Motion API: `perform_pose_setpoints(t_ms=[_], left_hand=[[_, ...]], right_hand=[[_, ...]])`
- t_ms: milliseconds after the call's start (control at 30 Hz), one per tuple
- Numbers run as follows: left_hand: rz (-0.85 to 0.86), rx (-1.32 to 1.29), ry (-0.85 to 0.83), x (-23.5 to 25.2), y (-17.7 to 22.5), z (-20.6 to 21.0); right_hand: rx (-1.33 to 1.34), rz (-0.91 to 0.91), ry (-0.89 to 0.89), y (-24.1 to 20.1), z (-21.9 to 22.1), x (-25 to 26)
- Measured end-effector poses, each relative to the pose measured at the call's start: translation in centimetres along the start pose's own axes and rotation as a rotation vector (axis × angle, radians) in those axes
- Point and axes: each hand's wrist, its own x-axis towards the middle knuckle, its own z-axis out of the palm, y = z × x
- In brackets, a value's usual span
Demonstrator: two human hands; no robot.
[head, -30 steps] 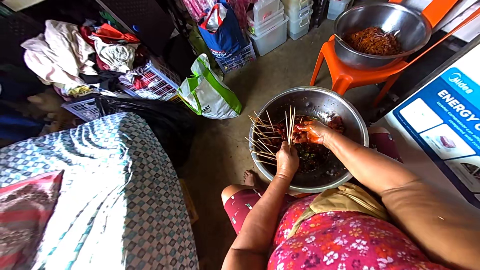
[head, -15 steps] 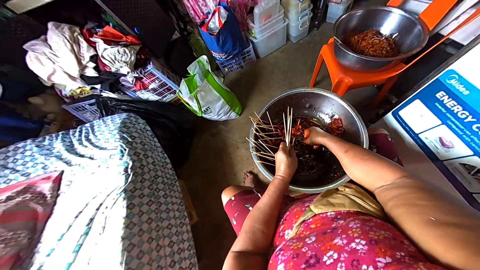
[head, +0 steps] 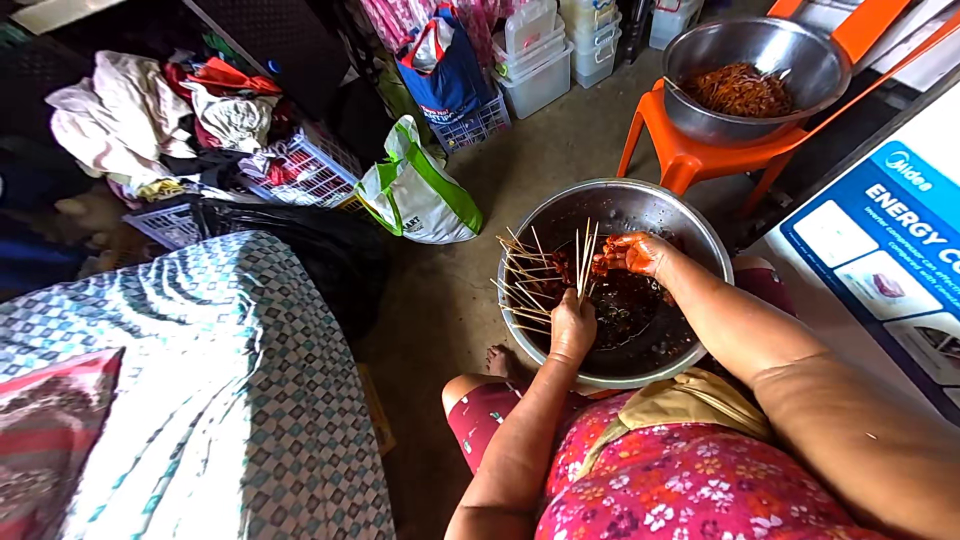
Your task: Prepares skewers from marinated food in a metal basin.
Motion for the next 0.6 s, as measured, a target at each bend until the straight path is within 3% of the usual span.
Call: perform_pose_setpoints(t_ms=[467, 600], left_hand=[[0.015, 0.009, -0.019, 0.08, -0.05, 0.11], [0.015, 0.022, -0.027, -0.15, -0.17, 0.19]], right_hand=[[0.064, -0.083, 0.049, 0.41, -0.22, 0.86], [-0.090, -0.135, 0.042, 0.38, 0.12, 0.22]])
